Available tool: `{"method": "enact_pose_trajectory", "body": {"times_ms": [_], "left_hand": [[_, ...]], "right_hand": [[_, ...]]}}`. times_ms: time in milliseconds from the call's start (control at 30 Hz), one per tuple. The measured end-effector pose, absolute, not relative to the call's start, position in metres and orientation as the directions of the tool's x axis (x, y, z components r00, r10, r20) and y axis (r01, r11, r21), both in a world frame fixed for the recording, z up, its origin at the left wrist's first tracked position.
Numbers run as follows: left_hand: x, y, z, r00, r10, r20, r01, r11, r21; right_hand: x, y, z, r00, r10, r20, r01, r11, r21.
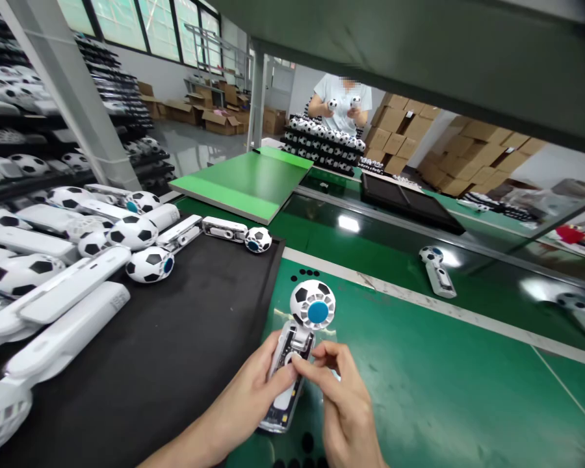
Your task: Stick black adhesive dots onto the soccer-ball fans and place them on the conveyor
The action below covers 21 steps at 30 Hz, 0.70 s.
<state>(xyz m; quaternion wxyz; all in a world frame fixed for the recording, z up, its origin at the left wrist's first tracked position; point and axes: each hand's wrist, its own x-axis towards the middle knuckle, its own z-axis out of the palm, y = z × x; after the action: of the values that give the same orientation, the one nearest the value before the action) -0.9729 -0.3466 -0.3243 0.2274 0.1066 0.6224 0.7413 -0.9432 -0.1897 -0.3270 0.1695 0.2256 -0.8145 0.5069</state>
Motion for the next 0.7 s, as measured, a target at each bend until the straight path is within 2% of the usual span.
{"method": "enact_pose_trajectory", "body": {"times_ms": [267, 433, 500, 600, 700], "left_hand": [[-0.969, -0.343, -0.317, -0.871, 0.455, -0.184, -0.322, -0.248, 0.914], [-0.968, -0.338, -0.314, -0.856, 0.430, -0.288, -0.425, -0.266, 0.865], [-0.968, -0.335, -0.312, -0.850, 0.386, -0.359, -0.475, -0.266, 0.839], [-0.967, -0.334, -0.310, -0.845, 0.345, -0.409, -0.507, -0.271, 0.819], [-0.966, -0.333, -0.309, -0.847, 0.336, -0.412, -0.508, -0.278, 0.816]], "right_hand": [[-0.934, -0.196, -0.322, -0.911, -0.055, 0.408, -0.406, 0.278, -0.870], [-0.939, -0.200, -0.322, -0.979, 0.175, 0.108, -0.099, 0.058, -0.993], [-0.944, -0.202, -0.323, -0.989, 0.149, 0.002, -0.011, -0.055, -0.998], [-0.952, -0.204, -0.322, -0.991, -0.028, -0.132, 0.135, -0.177, -0.975], [-0.957, -0.206, -0.318, -0.975, -0.141, -0.170, 0.199, -0.231, -0.952]]}}
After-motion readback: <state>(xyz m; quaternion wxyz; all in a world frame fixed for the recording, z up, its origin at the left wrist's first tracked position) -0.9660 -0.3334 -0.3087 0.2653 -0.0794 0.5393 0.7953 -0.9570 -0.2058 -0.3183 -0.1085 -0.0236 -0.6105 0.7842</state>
